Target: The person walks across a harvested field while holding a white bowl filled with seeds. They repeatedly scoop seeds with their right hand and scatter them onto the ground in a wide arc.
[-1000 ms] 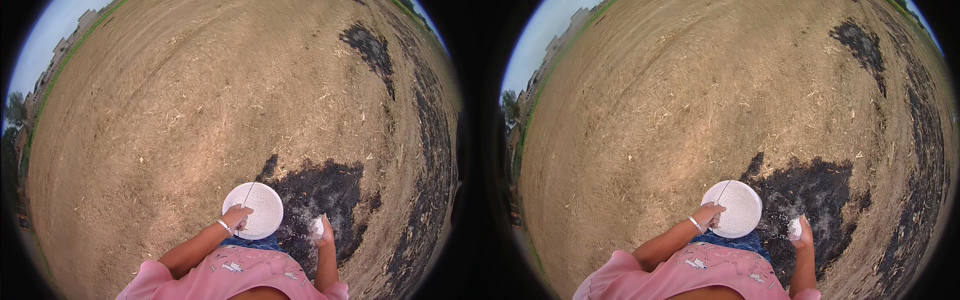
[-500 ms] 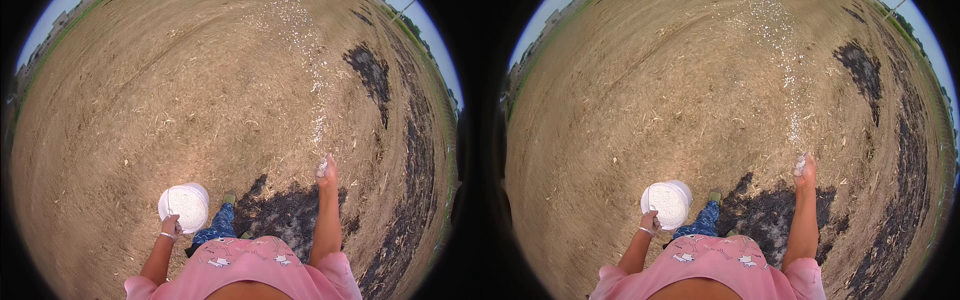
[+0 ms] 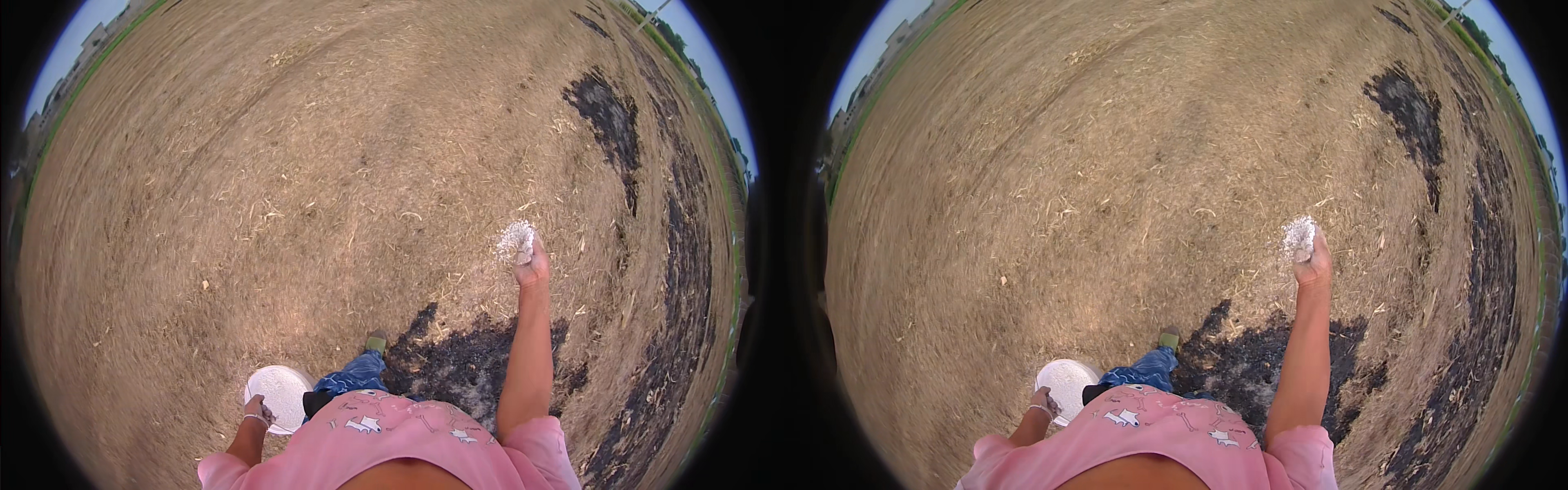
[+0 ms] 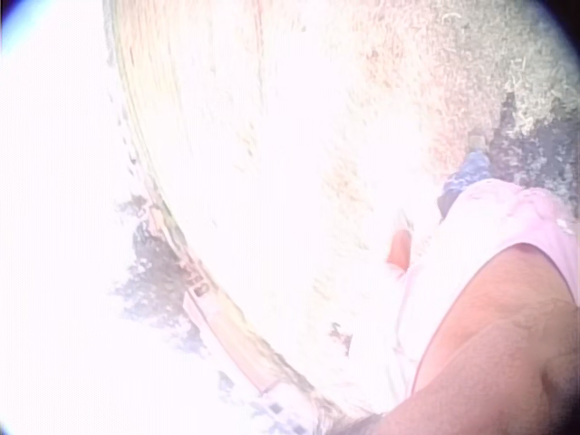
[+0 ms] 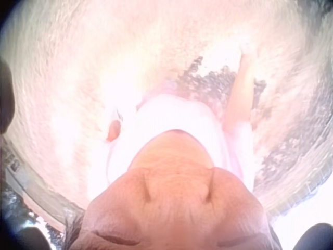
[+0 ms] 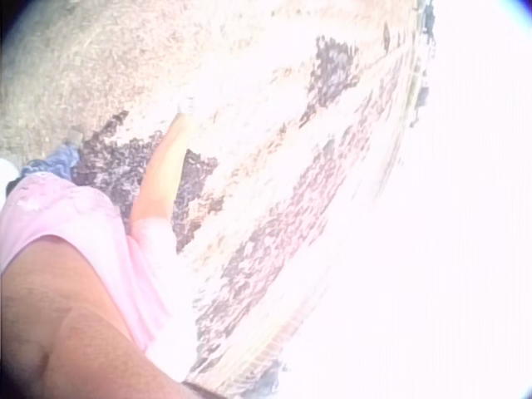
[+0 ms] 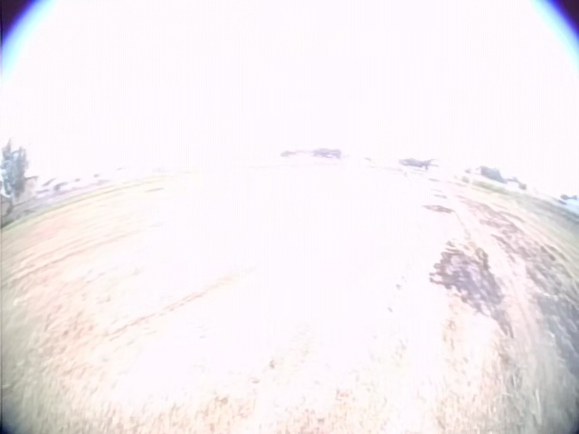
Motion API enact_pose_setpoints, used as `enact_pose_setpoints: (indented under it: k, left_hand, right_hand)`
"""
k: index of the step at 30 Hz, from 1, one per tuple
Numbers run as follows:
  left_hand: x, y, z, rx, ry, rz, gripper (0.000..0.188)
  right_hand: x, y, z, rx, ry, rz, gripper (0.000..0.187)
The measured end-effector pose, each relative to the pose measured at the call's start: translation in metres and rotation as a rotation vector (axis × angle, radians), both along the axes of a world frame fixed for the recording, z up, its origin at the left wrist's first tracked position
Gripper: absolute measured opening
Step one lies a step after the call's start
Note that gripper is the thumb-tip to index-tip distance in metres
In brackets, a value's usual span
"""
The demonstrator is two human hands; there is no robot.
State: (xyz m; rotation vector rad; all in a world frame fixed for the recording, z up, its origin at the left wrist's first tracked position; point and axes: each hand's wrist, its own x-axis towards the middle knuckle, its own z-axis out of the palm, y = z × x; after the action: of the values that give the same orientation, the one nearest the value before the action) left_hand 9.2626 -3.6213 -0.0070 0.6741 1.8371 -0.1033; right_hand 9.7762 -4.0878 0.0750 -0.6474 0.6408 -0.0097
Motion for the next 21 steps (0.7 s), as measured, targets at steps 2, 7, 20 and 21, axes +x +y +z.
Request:
enact_pose_setpoints:
  k: [2, 7, 20, 21]
  left_hand:
    - [0.007, -0.010, -0.010, -0.025, -0.044, -0.011, 0.023]
    - [0.011, -0.054, -0.008, -0.063, -0.051, 0.008, 0.025]
    - [0.090, -0.075, -0.066, -0.055, -0.204, -0.011, 0.027]
    - [0.104, -0.080, -0.069, -0.050, -0.228, -0.057, 0.026]
  right_hand:
    - [0.063, -0.033, 0.066, 0.004, -0.468, 0.190, 0.018]
    - [0.044, -0.063, 0.056, -0.339, -0.102, -0.007, 0.018]
    - [-0.038, -0.176, -0.122, -0.113, 0.368, -0.205, 0.044]
    - [0.020, -0.174, -0.082, 0.099, 0.252, -0.214, 0.064]
